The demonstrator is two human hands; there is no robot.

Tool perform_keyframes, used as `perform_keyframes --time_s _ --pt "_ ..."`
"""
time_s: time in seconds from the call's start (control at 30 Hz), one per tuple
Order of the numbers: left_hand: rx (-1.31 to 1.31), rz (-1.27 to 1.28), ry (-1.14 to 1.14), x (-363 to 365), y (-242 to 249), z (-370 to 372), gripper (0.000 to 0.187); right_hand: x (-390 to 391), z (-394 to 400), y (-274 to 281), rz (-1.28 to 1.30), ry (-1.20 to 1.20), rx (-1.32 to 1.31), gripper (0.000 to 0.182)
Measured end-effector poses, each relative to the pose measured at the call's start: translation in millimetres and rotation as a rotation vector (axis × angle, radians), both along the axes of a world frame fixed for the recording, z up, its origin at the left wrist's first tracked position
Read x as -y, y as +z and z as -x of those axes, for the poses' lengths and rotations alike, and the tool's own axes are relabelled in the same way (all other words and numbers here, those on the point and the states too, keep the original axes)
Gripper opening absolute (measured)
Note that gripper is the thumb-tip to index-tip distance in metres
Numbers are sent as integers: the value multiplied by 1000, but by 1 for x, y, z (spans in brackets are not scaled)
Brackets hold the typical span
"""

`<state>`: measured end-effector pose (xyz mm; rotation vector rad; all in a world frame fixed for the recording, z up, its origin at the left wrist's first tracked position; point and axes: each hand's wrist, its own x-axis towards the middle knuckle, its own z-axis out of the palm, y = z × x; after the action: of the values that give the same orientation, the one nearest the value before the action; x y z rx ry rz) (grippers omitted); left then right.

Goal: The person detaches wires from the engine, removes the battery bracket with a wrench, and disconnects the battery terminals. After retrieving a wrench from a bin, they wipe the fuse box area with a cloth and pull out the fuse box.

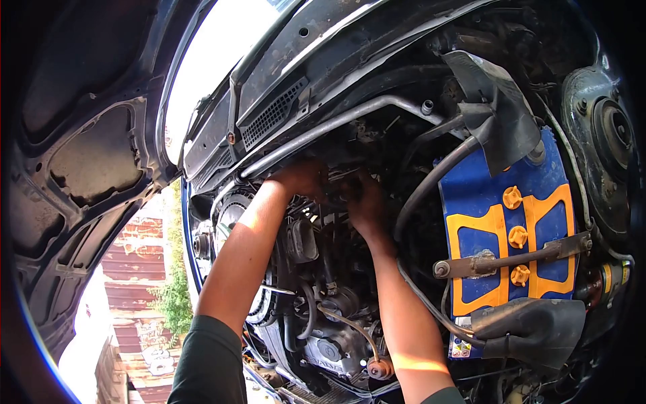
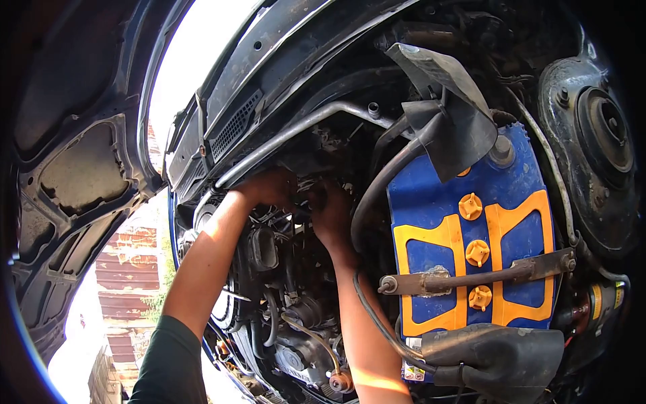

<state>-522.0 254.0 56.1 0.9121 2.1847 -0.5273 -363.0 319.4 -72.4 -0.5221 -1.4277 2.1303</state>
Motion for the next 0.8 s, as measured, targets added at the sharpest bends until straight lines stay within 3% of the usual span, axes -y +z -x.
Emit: perform_keyframes --time_s 0.1,0.23,0.3,0.4,0.53,0.73,0.8 --pt "-80 -18 -154 1 -1 -2 44 -1 0 0 -61 -23 -8 8" --pt "-35 -17 -117 1 -2 1 43 4 4 -6 36 -19 -41 7" --pt "-22 -46 -190 3 -3 4 39 6 8 -6 274 5 -87 7" --pt "41 -110 -145 6 0 8 36 3 8 -4 419 76 -121 13" --pt "130 4 -67 -4 12 2 35 4 5 -5 387 99 -143 15" --pt "95 124 -90 -16 24 -11 36 7 9 -10 599 168 -255 14" --pt "81 134 -100 -16 25 -12 37 6 9 -7 782 180 -334 14"
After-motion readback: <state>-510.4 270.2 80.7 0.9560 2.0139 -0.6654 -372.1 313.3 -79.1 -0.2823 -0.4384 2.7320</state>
